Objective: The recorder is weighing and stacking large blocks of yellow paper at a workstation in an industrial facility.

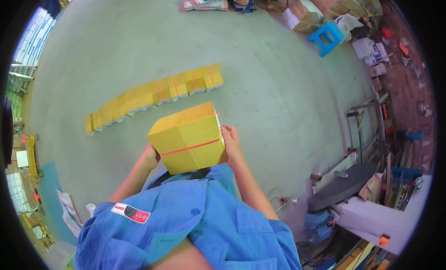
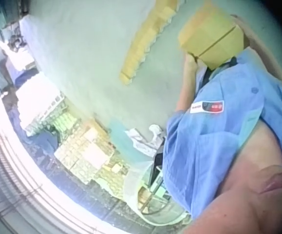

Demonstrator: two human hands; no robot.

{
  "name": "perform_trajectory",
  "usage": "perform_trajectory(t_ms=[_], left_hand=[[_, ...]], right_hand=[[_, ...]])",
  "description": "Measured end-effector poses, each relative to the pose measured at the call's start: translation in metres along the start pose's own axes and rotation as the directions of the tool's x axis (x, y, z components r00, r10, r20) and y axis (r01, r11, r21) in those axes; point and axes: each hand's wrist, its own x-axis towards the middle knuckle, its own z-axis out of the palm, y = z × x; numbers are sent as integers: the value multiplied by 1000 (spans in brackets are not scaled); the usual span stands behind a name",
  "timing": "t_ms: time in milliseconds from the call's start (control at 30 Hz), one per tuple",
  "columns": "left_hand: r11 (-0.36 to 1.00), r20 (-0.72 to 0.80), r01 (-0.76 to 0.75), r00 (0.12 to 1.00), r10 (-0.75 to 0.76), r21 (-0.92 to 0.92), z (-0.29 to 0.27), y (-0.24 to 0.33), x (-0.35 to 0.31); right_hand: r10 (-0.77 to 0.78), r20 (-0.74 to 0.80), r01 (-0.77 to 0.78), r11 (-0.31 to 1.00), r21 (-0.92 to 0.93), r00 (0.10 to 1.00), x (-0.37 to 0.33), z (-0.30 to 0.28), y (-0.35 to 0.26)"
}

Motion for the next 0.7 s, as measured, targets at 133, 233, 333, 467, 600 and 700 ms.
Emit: perform_trajectory(t_ms=[133,233,333,467,600,700], left_hand=[[982,62,-175,983,171,73,35,20,72],[978,-34,-178,984,176,-107,88,46,93],[962,-193,-122,978,74,-245,123,64,118],[861,-289,-186,956,48,-474,172,82,151],[777,-250,-133,968,-33,-615,206,96,225],[704,-224,-96,970,-92,-704,228,86,307]], right_hand=[[80,91,-76,996,-53,993,89,-16,-42],[148,174,-119,979,-165,974,150,-11,-78],[142,251,-51,940,-336,958,229,-7,-103],[305,372,-114,883,-455,877,314,6,-155],[277,461,24,837,-547,843,414,-2,-161],[334,485,31,798,-602,809,484,-10,-153]])
